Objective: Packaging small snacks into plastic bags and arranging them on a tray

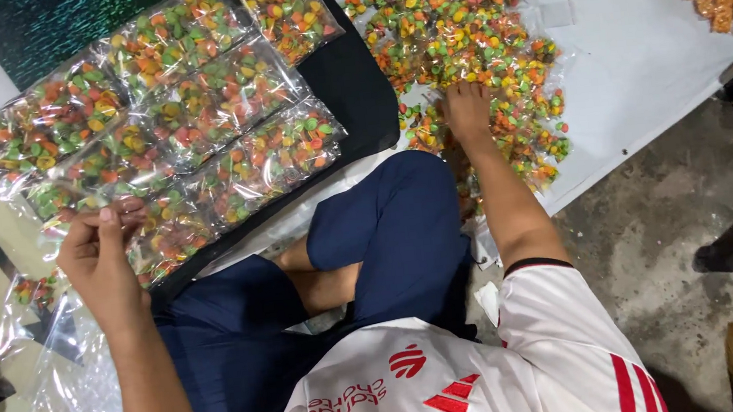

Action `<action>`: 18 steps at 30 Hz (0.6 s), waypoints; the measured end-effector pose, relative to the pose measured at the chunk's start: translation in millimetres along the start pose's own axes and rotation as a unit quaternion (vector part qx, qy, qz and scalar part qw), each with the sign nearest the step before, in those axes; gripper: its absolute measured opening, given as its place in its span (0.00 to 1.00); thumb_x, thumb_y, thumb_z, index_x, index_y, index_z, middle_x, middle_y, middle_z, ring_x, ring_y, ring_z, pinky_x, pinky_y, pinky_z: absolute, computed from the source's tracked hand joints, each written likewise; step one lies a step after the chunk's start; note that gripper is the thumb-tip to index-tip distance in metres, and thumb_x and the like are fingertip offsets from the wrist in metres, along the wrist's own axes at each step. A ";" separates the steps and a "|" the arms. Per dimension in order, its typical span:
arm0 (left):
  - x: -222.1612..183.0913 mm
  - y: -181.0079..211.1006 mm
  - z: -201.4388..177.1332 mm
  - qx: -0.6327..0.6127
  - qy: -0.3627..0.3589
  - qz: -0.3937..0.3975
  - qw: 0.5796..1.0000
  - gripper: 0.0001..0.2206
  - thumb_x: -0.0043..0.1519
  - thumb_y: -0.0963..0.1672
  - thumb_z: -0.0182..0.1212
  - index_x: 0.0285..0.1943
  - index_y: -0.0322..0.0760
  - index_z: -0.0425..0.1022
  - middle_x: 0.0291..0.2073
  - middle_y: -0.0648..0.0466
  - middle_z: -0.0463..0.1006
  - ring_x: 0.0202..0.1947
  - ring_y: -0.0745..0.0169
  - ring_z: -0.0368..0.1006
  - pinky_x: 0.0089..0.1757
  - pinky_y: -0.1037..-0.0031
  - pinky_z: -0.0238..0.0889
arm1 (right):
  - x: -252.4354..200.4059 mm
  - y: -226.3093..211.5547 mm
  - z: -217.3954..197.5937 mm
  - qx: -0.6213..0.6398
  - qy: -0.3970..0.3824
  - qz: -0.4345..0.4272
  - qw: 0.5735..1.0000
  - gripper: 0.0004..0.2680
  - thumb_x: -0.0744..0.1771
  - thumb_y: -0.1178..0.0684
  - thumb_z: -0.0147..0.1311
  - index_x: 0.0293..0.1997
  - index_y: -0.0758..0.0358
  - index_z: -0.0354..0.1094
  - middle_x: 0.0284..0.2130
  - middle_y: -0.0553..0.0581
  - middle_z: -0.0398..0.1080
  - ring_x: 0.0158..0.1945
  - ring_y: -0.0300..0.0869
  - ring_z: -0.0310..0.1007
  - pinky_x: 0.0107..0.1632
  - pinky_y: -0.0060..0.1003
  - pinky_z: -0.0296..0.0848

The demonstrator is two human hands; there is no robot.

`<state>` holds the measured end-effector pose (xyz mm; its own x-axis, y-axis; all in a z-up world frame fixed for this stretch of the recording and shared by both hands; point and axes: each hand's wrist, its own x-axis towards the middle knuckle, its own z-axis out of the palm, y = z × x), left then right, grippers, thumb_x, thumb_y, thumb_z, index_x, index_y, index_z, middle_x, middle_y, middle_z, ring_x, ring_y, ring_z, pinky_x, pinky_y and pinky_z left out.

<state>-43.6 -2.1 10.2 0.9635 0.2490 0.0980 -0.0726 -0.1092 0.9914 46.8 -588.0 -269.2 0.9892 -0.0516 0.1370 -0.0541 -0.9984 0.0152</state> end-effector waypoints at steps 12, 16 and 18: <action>1.8 7.0 5.5 0.019 0.019 0.003 1.000 0.01 0.76 0.39 0.57 0.52 0.34 0.71 0.38 0.51 0.78 0.35 0.65 0.77 0.41 0.76 0.77 | 4.0 19.3 -55.2 0.363 0.060 0.119 0.922 0.04 0.67 0.63 0.56 0.44 0.60 0.71 0.47 0.61 0.74 0.52 0.52 0.72 0.59 0.52 0.69; -2.2 11.9 8.7 -0.032 -0.009 0.042 0.999 0.17 0.79 0.34 0.56 0.67 0.42 0.53 0.45 0.44 0.77 0.49 0.59 0.77 0.44 0.76 0.73 | 5.7 2.2 -115.5 0.504 0.044 0.168 0.846 0.06 0.69 0.62 0.49 0.37 0.54 0.68 0.40 0.52 0.75 0.48 0.43 0.75 0.58 0.44 0.76; -4.9 20.9 11.8 -0.060 -0.038 0.097 0.993 0.28 0.77 0.28 0.52 0.65 0.54 0.46 0.47 0.34 0.77 0.41 0.54 0.73 0.38 0.77 0.66 | 11.0 -8.6 -142.3 0.610 -0.004 0.282 0.740 0.07 0.69 0.54 0.52 0.31 0.50 0.63 0.44 0.50 0.74 0.52 0.40 0.76 0.50 0.36 0.81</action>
